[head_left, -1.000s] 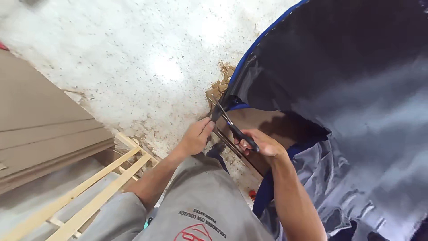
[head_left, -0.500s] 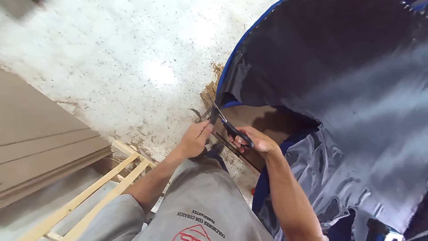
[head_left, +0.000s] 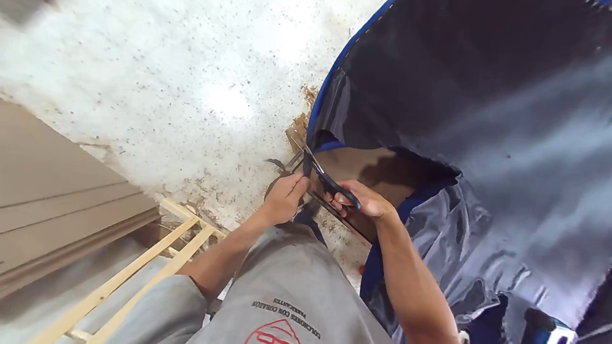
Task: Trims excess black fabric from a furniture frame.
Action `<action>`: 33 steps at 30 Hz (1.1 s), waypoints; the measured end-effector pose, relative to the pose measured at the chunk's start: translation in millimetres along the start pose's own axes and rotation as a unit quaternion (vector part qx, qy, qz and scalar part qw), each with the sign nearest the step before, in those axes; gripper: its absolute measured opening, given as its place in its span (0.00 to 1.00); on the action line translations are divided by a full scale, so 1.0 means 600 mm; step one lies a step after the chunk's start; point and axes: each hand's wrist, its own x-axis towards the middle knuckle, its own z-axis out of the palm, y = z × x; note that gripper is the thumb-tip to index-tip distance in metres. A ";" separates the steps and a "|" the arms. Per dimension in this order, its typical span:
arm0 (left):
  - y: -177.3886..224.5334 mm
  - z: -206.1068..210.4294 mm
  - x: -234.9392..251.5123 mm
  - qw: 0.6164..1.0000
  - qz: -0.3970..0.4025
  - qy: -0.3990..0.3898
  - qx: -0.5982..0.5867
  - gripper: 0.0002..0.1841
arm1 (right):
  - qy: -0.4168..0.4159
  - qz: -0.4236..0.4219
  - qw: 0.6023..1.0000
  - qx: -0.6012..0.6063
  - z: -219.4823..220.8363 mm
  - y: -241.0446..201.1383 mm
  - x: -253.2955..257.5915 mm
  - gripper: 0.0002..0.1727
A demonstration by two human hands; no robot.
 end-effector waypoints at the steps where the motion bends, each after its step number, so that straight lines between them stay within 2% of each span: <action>1: -0.001 0.004 0.000 1.000 -0.001 -0.001 -0.002 0.21 | -0.001 0.001 1.000 0.003 -0.001 0.001 -0.002 0.35; 9: -0.008 0.006 0.004 1.000 0.006 -0.009 0.024 0.22 | 0.000 -0.011 0.999 0.036 -0.002 0.013 -0.005 0.36; 11: -0.007 0.007 0.002 1.000 0.007 -0.008 0.025 0.23 | 0.004 -0.022 0.999 0.044 -0.003 0.015 -0.008 0.32; 14: -0.001 0.006 0.000 1.000 0.002 0.003 0.010 0.22 | 0.031 -0.034 0.997 0.057 -0.001 0.015 -0.014 0.19; 16: 0.004 0.003 -0.001 1.000 0.006 0.014 -0.009 0.21 | 0.043 -0.035 0.997 0.056 0.000 0.014 -0.015 0.16; 18: 0.007 0.000 -0.001 1.000 0.011 0.012 -0.017 0.20 | 0.025 -0.035 0.997 0.056 -0.002 0.013 -0.013 0.18; 22: -0.002 0.000 -0.008 1.000 0.014 0.008 -0.021 0.21 | -0.066 -0.083 0.987 0.120 -0.010 0.033 -0.001 0.38; 24: -0.008 -0.005 -0.011 0.999 0.012 0.020 -0.032 0.20 | -0.080 -0.087 0.984 0.132 -0.007 0.039 0.002 0.40; 27: -0.010 -0.010 -0.013 0.999 0.005 0.035 -0.025 0.20 | -0.043 -0.066 0.988 0.131 0.003 0.034 -0.002 0.35; 29: -0.009 -0.011 -0.013 0.999 0.008 0.036 -0.018 0.20 | -0.009 -0.058 0.990 0.126 0.010 0.032 -0.004 0.27; 33: -0.015 -0.001 -0.038 0.999 0.005 0.001 0.041 0.23 | 0.021 -0.062 0.992 0.104 0.026 0.034 -0.001 0.17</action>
